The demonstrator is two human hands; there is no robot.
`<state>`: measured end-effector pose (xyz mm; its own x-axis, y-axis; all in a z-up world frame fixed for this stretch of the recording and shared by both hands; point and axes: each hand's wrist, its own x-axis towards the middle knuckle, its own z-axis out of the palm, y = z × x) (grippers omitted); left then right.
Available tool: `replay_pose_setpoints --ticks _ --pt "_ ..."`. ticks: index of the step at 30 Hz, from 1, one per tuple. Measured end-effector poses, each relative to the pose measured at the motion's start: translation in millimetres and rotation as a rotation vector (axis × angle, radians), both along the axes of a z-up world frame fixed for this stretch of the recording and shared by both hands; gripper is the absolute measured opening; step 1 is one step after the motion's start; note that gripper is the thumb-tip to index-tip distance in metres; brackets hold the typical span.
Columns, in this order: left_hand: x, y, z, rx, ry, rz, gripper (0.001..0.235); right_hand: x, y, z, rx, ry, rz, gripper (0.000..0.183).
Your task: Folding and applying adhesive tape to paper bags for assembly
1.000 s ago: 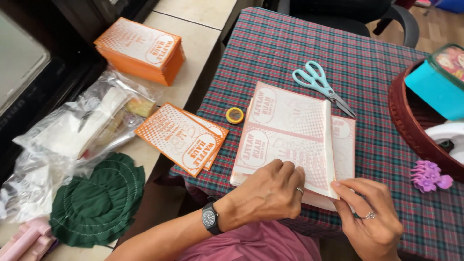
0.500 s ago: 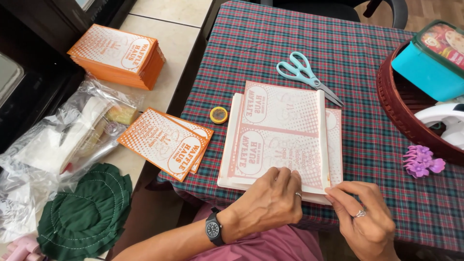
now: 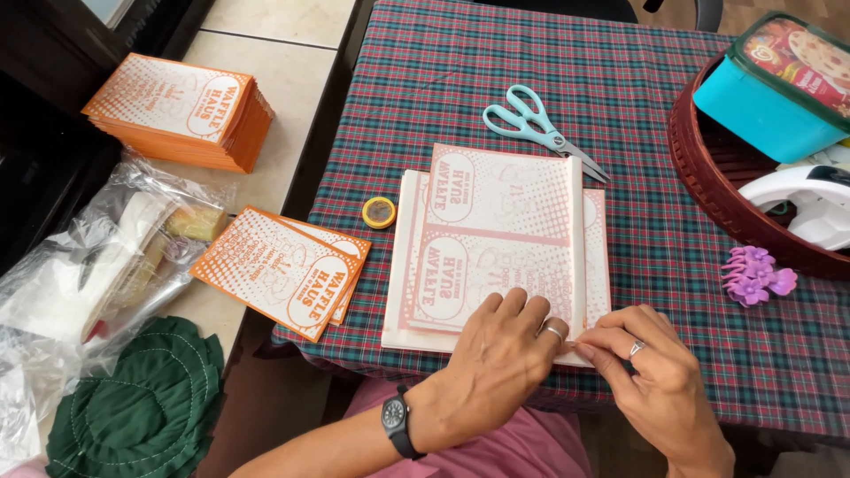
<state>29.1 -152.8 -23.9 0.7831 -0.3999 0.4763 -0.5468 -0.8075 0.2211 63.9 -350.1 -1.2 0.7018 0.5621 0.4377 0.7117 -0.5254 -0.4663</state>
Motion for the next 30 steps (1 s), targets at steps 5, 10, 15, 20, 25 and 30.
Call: replay_pose_setpoints --ticks 5,10,15,20,25,30 --pt "12.2 -0.6 -16.4 -0.189 0.048 0.009 0.022 -5.6 -0.7 2.9 0.063 0.132 -0.063 0.017" --pt "16.6 1.2 -16.0 -0.233 0.099 -0.004 0.027 -7.8 -8.7 -10.9 0.148 0.164 -0.153 0.013" --pt "19.4 2.3 -13.8 -0.269 0.148 -0.005 0.024 -7.0 -7.0 -16.6 0.153 0.129 -0.181 0.008" --pt "22.4 0.9 -18.8 -0.284 0.189 0.015 0.023 -6.9 -4.7 -16.6 0.158 0.184 -0.201 0.005" --pt "22.8 -0.1 -17.9 -0.263 0.224 0.029 0.024 -7.5 -1.2 -14.6 0.157 0.149 -0.202 0.005" --pt "23.2 -1.5 -20.3 -0.216 0.212 0.049 0.026 -7.2 1.4 -15.6 0.142 0.108 -0.21 0.006"
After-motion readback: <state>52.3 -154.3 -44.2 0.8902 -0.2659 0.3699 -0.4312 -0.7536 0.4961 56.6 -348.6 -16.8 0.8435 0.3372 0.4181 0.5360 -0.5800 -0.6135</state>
